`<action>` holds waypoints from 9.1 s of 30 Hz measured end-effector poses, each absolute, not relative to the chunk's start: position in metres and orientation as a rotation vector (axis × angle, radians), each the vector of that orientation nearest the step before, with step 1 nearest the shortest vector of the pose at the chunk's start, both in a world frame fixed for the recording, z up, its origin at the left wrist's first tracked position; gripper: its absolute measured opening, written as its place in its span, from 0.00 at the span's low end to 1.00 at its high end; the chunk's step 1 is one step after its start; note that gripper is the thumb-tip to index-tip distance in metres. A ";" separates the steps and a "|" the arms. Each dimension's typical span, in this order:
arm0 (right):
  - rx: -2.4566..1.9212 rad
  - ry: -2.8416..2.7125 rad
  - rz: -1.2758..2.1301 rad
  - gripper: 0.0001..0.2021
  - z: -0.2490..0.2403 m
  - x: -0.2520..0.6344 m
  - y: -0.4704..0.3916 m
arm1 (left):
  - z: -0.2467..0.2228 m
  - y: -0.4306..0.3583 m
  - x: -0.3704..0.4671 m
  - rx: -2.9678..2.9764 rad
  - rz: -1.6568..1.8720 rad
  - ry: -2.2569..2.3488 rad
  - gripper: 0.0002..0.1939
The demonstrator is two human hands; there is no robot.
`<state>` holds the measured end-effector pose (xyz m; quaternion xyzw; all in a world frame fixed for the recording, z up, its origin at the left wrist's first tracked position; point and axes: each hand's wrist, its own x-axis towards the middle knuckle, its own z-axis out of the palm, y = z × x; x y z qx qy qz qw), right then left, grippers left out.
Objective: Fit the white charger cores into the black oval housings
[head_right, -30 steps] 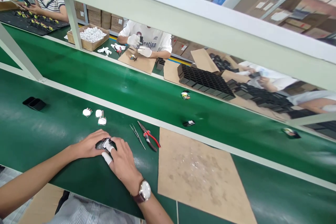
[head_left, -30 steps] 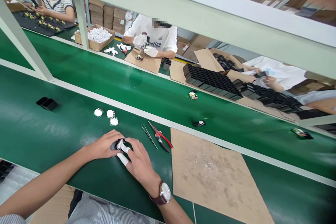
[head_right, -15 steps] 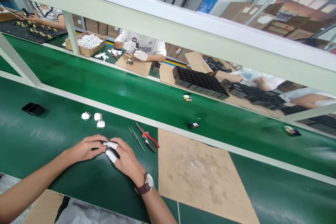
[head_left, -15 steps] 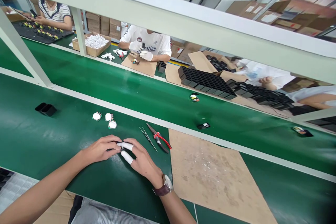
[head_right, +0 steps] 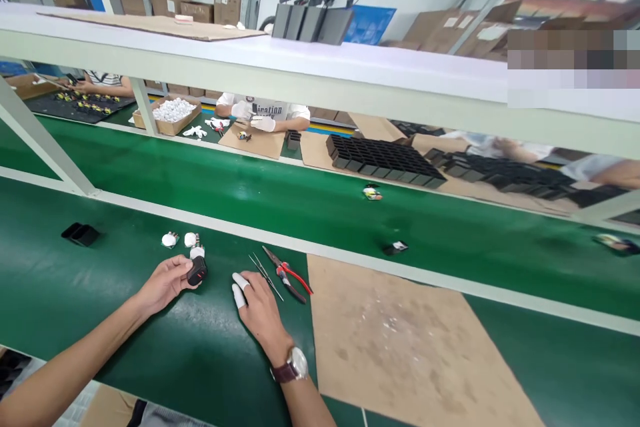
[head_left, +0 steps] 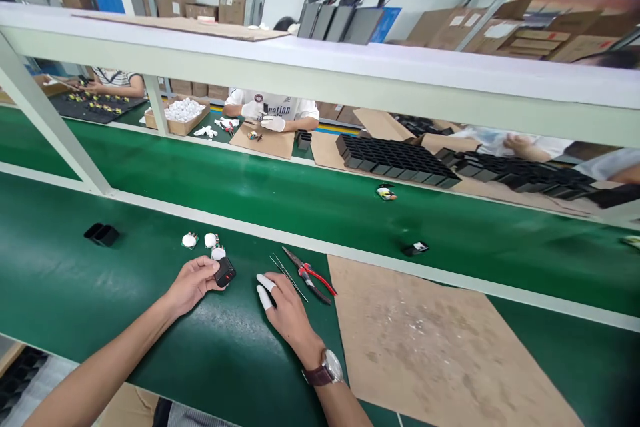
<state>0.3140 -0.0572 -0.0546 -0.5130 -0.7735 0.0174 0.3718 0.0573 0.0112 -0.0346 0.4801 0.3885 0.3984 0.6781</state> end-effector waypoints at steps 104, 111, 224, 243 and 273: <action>-1.281 -2.301 0.067 0.09 0.003 0.270 -0.077 | -0.041 0.004 0.048 2.298 0.640 0.667 0.24; -1.302 -2.338 0.132 0.10 0.007 0.268 -0.073 | -0.037 0.004 0.050 2.274 0.594 0.671 0.22; -1.638 -2.732 0.095 0.10 0.052 0.268 -0.075 | -0.051 0.004 0.055 2.136 0.645 0.615 0.27; -1.532 -2.517 0.218 0.11 0.024 0.278 -0.068 | -0.051 -0.001 0.053 2.102 0.490 0.782 0.30; -1.484 -2.418 0.172 0.17 0.015 0.301 -0.079 | -0.052 -0.002 0.052 2.037 0.482 0.765 0.42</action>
